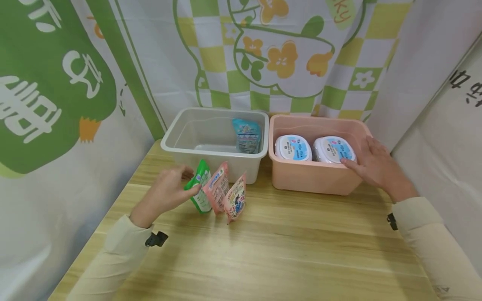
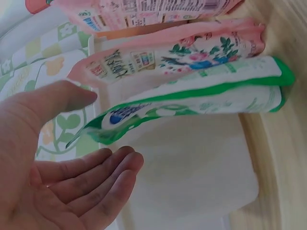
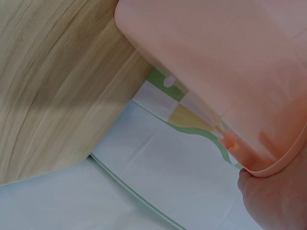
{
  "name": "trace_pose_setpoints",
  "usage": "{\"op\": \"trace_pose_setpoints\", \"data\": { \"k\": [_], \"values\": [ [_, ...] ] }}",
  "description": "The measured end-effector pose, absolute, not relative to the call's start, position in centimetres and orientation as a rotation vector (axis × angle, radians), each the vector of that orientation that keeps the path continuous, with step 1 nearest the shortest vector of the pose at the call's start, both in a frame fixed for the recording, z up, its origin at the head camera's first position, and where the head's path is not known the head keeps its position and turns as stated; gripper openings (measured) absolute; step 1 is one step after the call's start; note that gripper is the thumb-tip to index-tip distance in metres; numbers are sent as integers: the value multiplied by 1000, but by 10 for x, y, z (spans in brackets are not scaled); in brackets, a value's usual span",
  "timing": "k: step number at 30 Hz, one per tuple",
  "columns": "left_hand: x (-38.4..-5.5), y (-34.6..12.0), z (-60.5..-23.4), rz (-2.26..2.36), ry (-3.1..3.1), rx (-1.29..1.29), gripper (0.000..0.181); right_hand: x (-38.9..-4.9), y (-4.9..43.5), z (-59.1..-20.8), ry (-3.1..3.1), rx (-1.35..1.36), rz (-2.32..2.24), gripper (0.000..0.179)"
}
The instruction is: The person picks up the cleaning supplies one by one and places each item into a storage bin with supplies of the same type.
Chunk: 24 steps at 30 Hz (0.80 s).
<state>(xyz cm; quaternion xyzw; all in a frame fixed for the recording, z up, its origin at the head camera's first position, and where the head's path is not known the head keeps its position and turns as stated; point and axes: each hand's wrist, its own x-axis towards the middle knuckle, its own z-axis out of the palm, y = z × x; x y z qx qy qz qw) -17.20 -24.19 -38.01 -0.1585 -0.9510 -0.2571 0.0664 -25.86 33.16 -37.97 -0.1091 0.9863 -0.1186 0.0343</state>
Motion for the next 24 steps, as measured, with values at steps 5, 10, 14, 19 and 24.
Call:
{"op": "trace_pose_setpoints", "data": {
  "k": [5, 10, 14, 19, 24],
  "values": [
    [-173, -238, -388, -867, -2851, -426, 35, -260, 331, -375, 3037, -330, -369, 109],
    [-174, -235, -398, -883, -2816, -372, 32, -263, 331, -373, 3042, -335, -360, 109],
    [-174, -232, -406, -892, -2771, -328, 31, -264, 330, -372, 3045, -340, -375, 110],
    [-172, -230, -414, -914, -2724, -259, 29, -261, 330, -374, 3061, -349, -395, 110],
    [-167, -229, -419, -969, -2724, -198, 25, -254, 330, -380, 3067, -336, -411, 109]
  ]
}}
